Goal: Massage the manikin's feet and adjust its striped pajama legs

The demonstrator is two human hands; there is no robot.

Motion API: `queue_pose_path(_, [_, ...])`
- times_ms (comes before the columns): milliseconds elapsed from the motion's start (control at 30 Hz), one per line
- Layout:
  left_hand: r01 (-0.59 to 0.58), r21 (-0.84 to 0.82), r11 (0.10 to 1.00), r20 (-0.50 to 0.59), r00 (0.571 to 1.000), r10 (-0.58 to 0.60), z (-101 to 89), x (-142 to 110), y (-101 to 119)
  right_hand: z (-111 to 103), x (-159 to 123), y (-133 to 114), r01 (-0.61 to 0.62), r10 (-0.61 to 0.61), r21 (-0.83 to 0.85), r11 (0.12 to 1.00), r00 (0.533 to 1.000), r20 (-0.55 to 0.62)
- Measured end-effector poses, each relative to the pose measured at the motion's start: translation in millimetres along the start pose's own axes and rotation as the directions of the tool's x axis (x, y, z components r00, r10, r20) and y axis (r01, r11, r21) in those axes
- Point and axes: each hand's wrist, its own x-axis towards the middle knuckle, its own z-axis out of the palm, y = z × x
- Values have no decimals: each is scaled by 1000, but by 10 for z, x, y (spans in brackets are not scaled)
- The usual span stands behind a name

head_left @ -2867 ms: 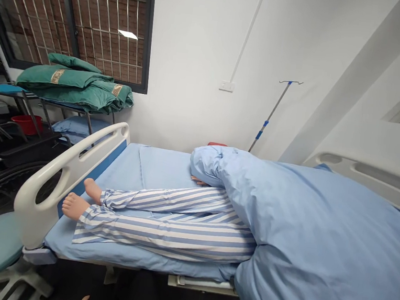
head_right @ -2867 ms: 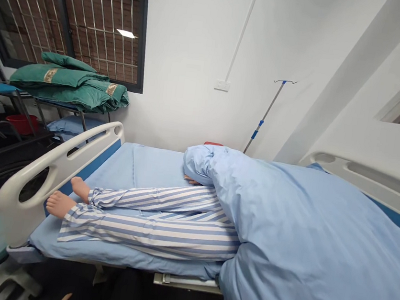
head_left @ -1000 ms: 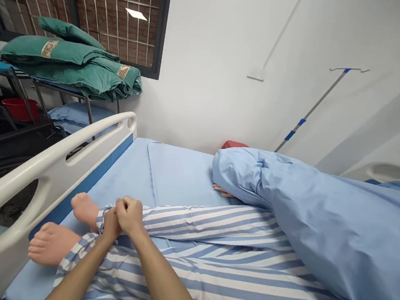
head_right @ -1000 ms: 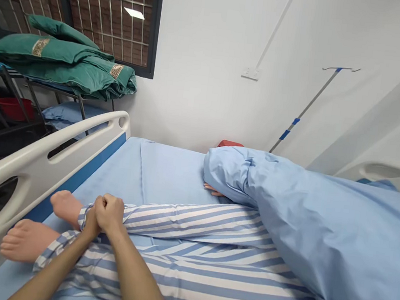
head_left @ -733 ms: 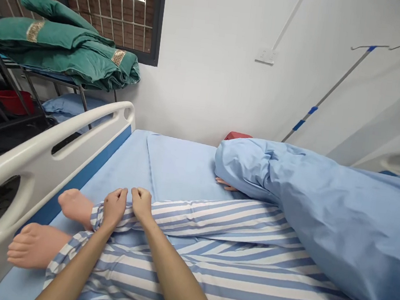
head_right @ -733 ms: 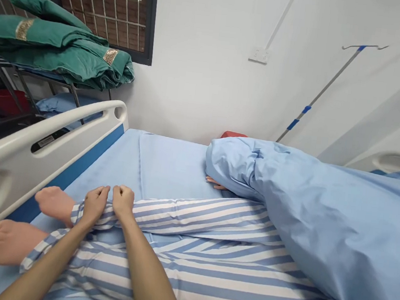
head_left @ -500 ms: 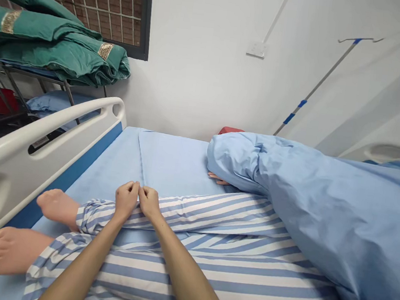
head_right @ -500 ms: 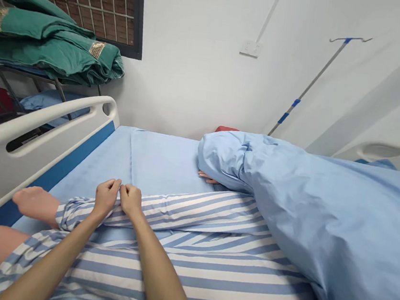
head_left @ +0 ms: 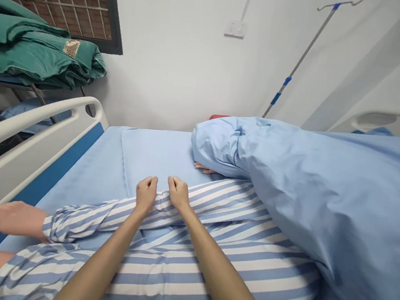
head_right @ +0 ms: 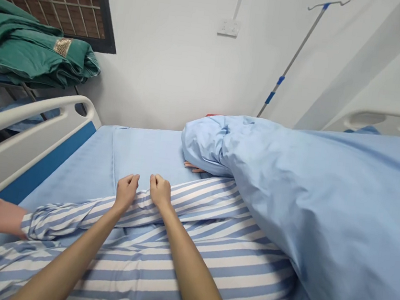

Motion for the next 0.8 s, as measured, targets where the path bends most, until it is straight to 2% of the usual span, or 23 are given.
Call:
queue_pose_path(100, [3,-52,999,69,998,0,306,-26,91,-223,41,122,9,-9,28,1000,1000,-14])
queue_pose_path(200, [17,-51,999,60,998,-14,630,-64,202,-424,69,273,-41,38,-29,999,995,-94])
queue_pose_path(333, [-5,-141,990,114,993,21,1050,-84,403,-707,107,474,-66,60,-65,996,995,-85])
queue_pose_path(467, [61,-98,993,154,987,-45,1348,-109,517,-1044,151,730,-78,52,-117,990,976,-212])
queue_pose_path(567, [8,-98,995,241,970,15,1483,-178,545,-1191,147,978,-143,101,-187,972,972,-214])
queue_pose_path(667, [-37,-78,996,291,955,58,1544,-242,563,-1200,124,1114,-201,151,-231,952,964,-219])
queue_pose_path(733, [-38,-70,997,315,947,58,1507,-268,581,-1180,121,1104,-215,165,-275,937,967,-195])
queue_pose_path(800, [-27,-77,997,344,938,52,1351,-299,591,-1175,133,1042,-226,184,-329,917,971,-154])
